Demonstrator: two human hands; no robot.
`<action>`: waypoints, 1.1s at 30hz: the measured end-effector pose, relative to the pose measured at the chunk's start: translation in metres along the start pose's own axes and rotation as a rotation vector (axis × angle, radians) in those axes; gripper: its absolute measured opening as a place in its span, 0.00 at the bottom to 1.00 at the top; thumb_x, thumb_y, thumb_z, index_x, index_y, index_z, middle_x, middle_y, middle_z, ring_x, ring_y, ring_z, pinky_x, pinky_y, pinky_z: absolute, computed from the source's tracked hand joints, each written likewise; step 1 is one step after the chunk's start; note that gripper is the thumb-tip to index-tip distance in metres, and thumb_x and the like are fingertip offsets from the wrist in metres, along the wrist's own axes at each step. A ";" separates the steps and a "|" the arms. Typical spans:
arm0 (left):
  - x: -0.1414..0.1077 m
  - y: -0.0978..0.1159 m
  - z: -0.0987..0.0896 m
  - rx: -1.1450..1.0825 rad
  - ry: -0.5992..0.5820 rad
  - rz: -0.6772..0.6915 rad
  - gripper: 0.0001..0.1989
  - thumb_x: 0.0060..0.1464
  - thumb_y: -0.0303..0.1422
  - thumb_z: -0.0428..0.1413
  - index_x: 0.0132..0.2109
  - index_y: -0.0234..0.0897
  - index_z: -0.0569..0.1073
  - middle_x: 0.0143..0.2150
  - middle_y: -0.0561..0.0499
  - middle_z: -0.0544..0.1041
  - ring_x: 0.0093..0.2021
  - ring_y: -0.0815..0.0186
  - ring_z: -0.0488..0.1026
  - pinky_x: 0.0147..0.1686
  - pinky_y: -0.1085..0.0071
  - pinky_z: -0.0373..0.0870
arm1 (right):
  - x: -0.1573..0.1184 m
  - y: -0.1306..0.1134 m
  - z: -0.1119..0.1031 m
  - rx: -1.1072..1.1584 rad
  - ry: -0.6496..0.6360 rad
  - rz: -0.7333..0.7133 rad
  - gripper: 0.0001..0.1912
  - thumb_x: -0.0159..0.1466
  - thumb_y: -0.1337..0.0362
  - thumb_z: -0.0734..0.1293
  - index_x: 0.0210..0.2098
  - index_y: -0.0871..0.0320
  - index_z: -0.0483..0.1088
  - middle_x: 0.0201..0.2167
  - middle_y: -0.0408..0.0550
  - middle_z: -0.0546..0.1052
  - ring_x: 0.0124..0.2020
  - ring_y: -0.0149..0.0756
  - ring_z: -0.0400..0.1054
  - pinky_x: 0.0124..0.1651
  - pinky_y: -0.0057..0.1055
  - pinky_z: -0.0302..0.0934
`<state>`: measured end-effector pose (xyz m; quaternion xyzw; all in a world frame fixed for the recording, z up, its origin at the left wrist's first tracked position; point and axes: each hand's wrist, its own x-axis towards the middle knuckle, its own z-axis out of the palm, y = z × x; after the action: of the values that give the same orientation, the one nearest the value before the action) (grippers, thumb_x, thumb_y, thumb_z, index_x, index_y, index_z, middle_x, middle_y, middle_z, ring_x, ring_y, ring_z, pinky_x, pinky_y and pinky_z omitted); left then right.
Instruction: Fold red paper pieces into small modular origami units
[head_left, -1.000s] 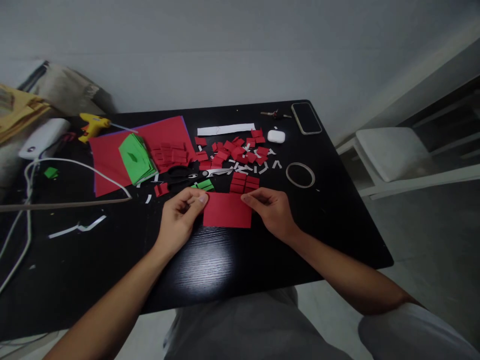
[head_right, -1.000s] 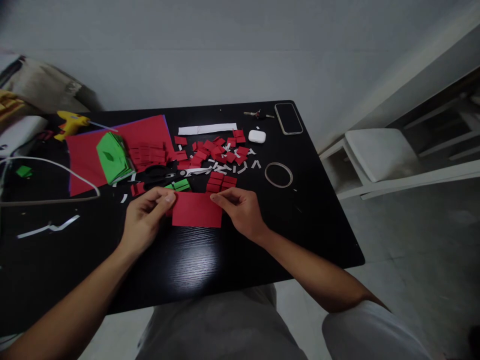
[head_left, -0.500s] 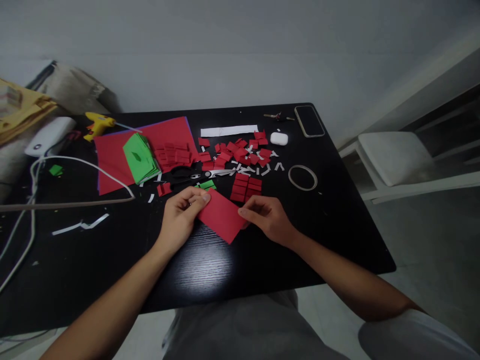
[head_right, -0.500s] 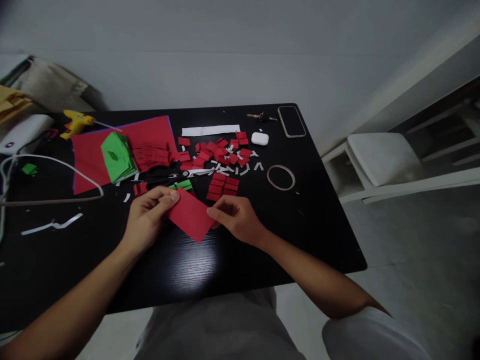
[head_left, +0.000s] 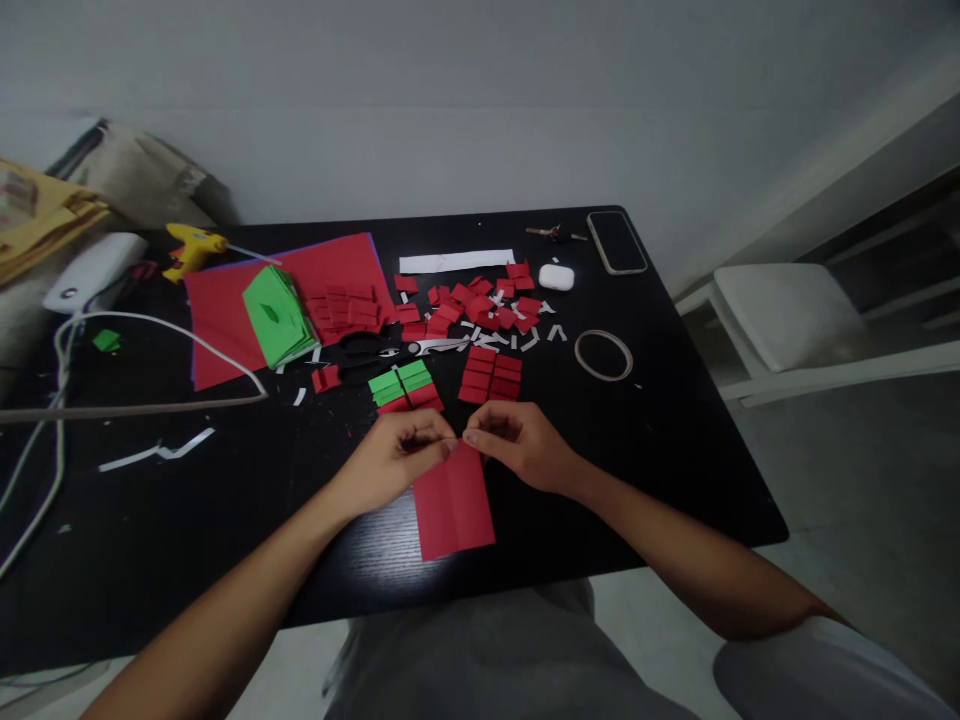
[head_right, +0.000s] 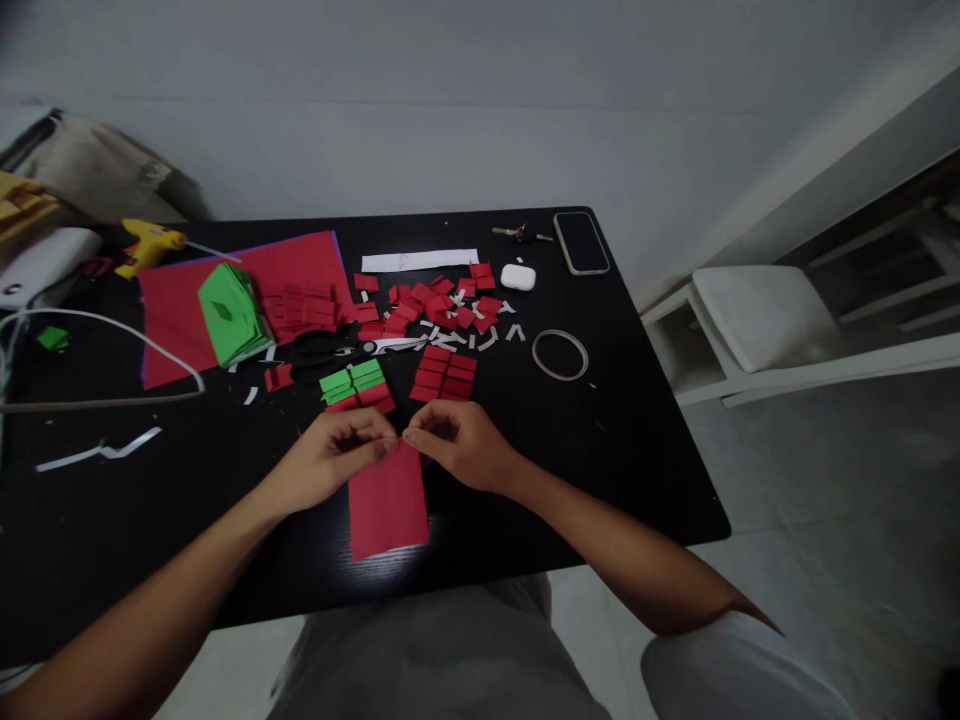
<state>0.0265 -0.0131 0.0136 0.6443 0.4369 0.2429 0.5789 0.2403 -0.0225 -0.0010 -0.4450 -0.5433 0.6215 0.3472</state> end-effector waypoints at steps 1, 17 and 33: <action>0.000 0.001 -0.002 0.006 0.017 0.009 0.10 0.59 0.37 0.58 0.33 0.35 0.76 0.26 0.53 0.72 0.27 0.69 0.65 0.28 0.73 0.60 | 0.000 0.000 0.000 0.026 0.009 0.010 0.10 0.62 0.57 0.73 0.32 0.59 0.75 0.26 0.41 0.75 0.27 0.28 0.69 0.31 0.25 0.64; -0.002 0.002 -0.007 0.078 -0.117 0.015 0.06 0.58 0.29 0.56 0.33 0.35 0.76 0.28 0.55 0.72 0.29 0.71 0.65 0.30 0.75 0.60 | -0.001 0.001 -0.001 0.054 -0.147 0.099 0.03 0.57 0.67 0.71 0.29 0.59 0.73 0.22 0.39 0.76 0.24 0.27 0.71 0.29 0.23 0.64; 0.000 0.002 -0.020 0.069 0.021 0.045 0.07 0.58 0.31 0.57 0.33 0.33 0.76 0.27 0.55 0.71 0.29 0.71 0.64 0.31 0.75 0.60 | 0.005 0.000 -0.009 0.226 -0.127 0.145 0.08 0.58 0.62 0.72 0.29 0.59 0.71 0.21 0.42 0.77 0.23 0.32 0.74 0.32 0.30 0.70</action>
<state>0.0106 -0.0017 0.0198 0.6710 0.4366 0.2472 0.5459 0.2473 -0.0146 -0.0016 -0.4007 -0.4571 0.7292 0.3143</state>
